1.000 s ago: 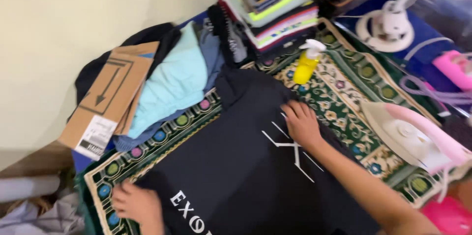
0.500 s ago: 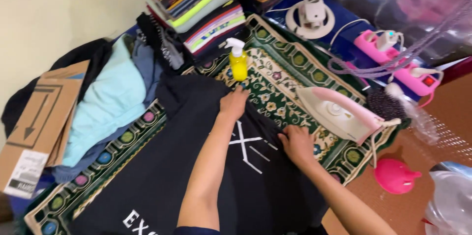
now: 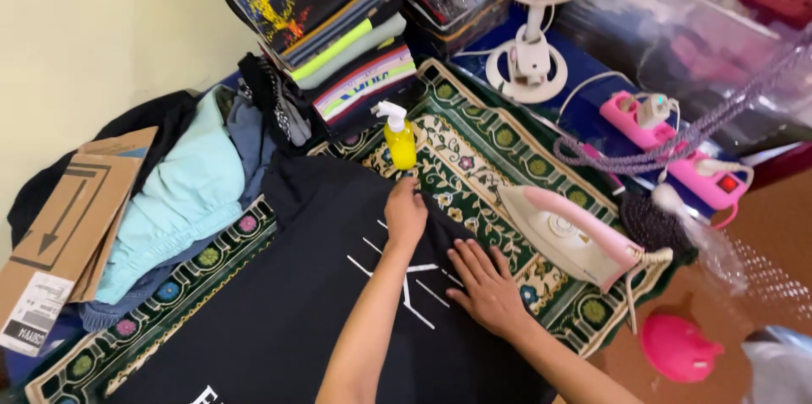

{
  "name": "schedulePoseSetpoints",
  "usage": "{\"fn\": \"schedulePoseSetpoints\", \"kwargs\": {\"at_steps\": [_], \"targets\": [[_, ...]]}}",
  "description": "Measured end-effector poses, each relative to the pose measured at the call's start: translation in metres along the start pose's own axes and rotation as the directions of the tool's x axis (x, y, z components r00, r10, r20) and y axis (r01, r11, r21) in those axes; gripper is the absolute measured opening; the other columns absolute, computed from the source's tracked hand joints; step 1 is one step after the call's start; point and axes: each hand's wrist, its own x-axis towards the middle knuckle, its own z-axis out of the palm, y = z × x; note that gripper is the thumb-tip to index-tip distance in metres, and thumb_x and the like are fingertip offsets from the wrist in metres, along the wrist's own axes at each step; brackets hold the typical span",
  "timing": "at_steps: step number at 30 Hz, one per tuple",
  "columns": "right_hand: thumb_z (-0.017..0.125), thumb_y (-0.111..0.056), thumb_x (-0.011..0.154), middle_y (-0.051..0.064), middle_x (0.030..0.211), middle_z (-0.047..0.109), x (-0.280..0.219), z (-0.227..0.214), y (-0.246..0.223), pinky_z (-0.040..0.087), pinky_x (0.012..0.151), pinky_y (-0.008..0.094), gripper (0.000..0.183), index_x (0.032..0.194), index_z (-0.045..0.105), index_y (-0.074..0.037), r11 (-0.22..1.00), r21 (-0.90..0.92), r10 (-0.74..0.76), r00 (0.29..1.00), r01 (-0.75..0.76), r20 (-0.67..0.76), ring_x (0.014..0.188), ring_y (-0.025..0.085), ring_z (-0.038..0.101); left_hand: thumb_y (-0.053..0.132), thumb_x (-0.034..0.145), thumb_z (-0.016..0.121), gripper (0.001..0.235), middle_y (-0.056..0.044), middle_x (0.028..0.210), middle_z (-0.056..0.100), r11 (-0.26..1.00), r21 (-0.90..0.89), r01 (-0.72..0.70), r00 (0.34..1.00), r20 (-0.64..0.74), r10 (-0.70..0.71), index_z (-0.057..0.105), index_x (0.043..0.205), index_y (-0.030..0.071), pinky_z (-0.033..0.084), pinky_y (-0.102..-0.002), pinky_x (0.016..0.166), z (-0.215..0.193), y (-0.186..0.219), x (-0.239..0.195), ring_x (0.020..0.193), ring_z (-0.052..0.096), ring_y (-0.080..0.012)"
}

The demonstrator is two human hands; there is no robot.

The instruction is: Ironing a black t-shirt using a spray bottle and an electric iron.

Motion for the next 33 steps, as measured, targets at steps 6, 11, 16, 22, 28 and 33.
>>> {"fn": "schedulePoseSetpoints", "kwargs": {"at_steps": [6,11,16,22,28,33], "targets": [[0.036,-0.065,0.098,0.003,0.170,0.027,-0.004,0.015,0.003,-0.003,0.124,0.056,0.083,0.160,0.031,-0.011,0.996,-0.076,0.058,0.991,-0.049,0.119,0.156,0.017,0.022,0.018,0.069,0.088,0.091,-0.023,0.134,0.052,0.945,-0.307,0.113,0.931,-0.299,-0.209,0.039,0.143,-0.004,0.050,-0.040,0.093,0.005,-0.007,0.063,0.114,0.059,-0.0355],[0.047,-0.067,0.096,0.001,0.169,0.025,0.003,0.007,0.025,0.005,0.118,0.067,0.081,0.159,0.031,-0.017,0.966,0.170,0.103,0.893,-0.195,0.439,0.156,0.020,0.018,0.036,0.075,0.085,0.073,-0.018,0.108,0.074,0.960,-0.230,0.161,0.958,-0.196,-0.208,0.053,0.134,0.008,0.055,-0.045,0.078,-0.010,0.032,0.053,0.089,0.071,-0.0416],[0.073,-0.036,0.085,0.025,0.149,0.047,0.073,-0.109,0.045,0.043,0.111,0.049,0.088,0.153,0.034,0.004,0.545,0.802,0.219,0.965,-0.246,0.147,0.137,0.036,0.050,0.040,0.071,0.082,0.065,-0.011,0.100,0.074,0.841,-0.528,0.117,0.993,0.088,-0.083,0.062,0.123,0.007,0.057,-0.039,0.076,-0.063,0.137,-0.087,0.083,0.071,-0.0267],[0.065,-0.012,0.095,0.007,0.090,0.074,0.066,-0.106,0.004,0.059,0.070,0.026,0.023,0.114,0.068,0.000,0.161,0.802,-0.166,0.786,-0.575,0.596,0.078,0.014,0.073,0.021,0.088,0.077,0.055,-0.011,0.103,0.072,0.594,-0.662,0.457,0.885,0.409,-0.224,0.052,0.134,0.003,0.057,-0.029,0.073,-0.068,0.156,-0.236,0.084,0.072,-0.0189],[0.077,-0.033,0.088,0.006,0.062,0.068,0.127,-0.077,-0.074,0.052,0.051,0.027,0.029,0.091,0.069,-0.005,0.351,0.778,-0.056,0.818,-0.521,0.573,0.051,0.015,0.068,0.028,0.086,0.076,0.064,-0.015,0.126,0.067,0.762,-0.419,0.493,0.869,0.186,-0.459,0.053,0.141,0.006,0.058,-0.036,0.091,-0.124,0.105,-0.284,0.109,0.070,-0.0254],[0.076,-0.040,0.090,0.008,0.061,0.068,0.164,-0.052,-0.099,0.056,0.053,0.031,0.044,0.070,0.064,-0.003,0.516,0.666,-0.086,0.742,-0.538,0.665,0.053,0.020,0.071,0.017,0.084,0.075,0.036,-0.007,0.113,0.074,0.764,-0.326,0.557,0.753,-0.190,-0.630,0.069,0.119,0.011,0.064,-0.030,0.076,-0.166,0.049,-0.368,0.090,0.076,-0.0189]]}}
